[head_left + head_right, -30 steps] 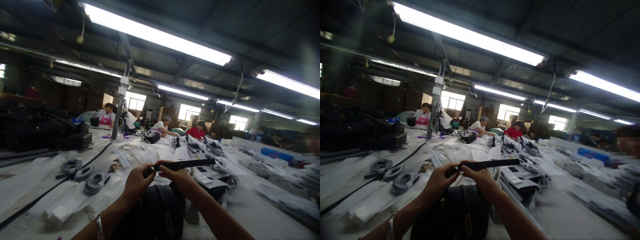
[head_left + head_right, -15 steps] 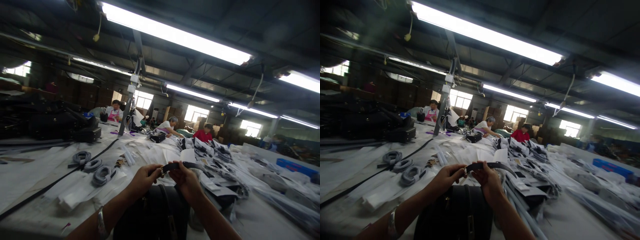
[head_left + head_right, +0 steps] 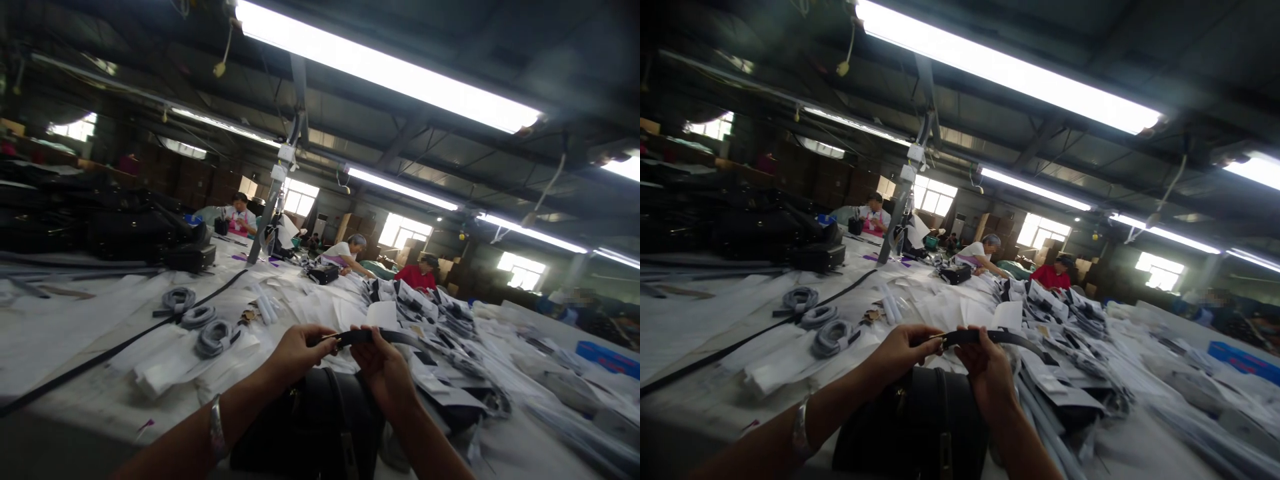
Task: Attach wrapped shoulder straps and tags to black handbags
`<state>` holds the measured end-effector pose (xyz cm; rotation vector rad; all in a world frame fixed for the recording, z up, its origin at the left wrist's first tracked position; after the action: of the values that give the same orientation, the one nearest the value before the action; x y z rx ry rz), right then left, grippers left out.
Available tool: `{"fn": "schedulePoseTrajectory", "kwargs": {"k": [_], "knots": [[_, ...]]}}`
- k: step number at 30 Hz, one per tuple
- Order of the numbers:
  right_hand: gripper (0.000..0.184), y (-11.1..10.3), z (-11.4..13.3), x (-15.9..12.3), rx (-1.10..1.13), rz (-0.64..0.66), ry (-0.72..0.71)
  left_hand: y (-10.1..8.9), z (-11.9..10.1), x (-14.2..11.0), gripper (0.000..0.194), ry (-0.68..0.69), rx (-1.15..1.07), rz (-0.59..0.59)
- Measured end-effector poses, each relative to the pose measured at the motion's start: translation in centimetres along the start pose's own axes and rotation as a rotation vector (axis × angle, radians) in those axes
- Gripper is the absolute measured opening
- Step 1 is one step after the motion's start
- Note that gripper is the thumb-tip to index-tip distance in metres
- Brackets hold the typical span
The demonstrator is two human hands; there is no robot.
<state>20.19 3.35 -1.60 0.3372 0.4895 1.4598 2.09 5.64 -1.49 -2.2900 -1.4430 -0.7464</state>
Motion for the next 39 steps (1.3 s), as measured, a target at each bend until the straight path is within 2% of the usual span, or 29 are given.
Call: {"fn": "schedulePoseTrajectory", "kwargs": {"k": [5,9,12,15,17,19,22,26,29,32,36,39], "knots": [[0.026,0.4,0.1,-0.5,-0.020,-0.003,-0.028,-0.1,-0.4,0.0,0.038,-0.008,0.057,0.015],[0.034,1.2,0.7,-1.2,-0.139,-0.042,-0.118,-0.4,-0.5,0.1,0.033,0.054,0.160,0.059],[0.038,2.2,0.9,-2.0,-0.365,-0.060,-0.237,-0.3,-0.3,0.0,0.031,0.083,0.312,0.092],[0.040,3.2,0.9,-2.8,-0.740,-0.104,-0.397,-0.2,-0.3,-0.1,0.031,0.084,0.499,0.059],[0.038,3.8,0.8,-3.3,-0.955,-0.134,-0.483,-0.1,-0.4,-0.1,0.030,0.101,0.547,0.041],[0.037,4.2,0.9,-3.3,-1.048,-0.135,-0.506,0.1,-0.5,-0.2,0.028,0.113,0.513,0.048],[0.041,4.5,1.4,-2.5,-0.989,-0.110,-0.452,0.1,-0.5,-0.2,0.024,0.096,0.371,0.056],[0.043,5.0,1.2,-1.0,-0.647,0.025,-0.247,0.4,-0.4,-0.3,0.022,0.100,0.199,0.060],[0.042,5.3,0.6,-0.5,-0.516,0.060,-0.181,0.4,-0.5,-0.3,0.020,0.111,0.124,0.044],[0.042,5.3,0.1,-0.5,-0.395,0.104,-0.136,0.1,-0.6,-0.4,0.030,0.058,0.035,0.024],[0.038,4.9,0.3,-1.1,-0.271,0.149,-0.162,-0.7,-1.0,-0.4,0.037,0.021,0.025,-0.012],[0.036,4.6,0.8,-1.8,-0.490,0.083,-0.281,-1.0,-1.2,-0.5,0.036,0.045,0.080,-0.018]]}}
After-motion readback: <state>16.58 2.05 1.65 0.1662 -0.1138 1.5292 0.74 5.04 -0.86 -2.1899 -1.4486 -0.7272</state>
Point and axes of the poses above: each hand's wrist, its own x-axis towards the middle knuckle, its own y-axis out of the palm, z = x × y, the point moved 3 cm from there along x, towards the middle knuckle, and after that the axes turned 14 degrees about y, right-handed, at the moved point
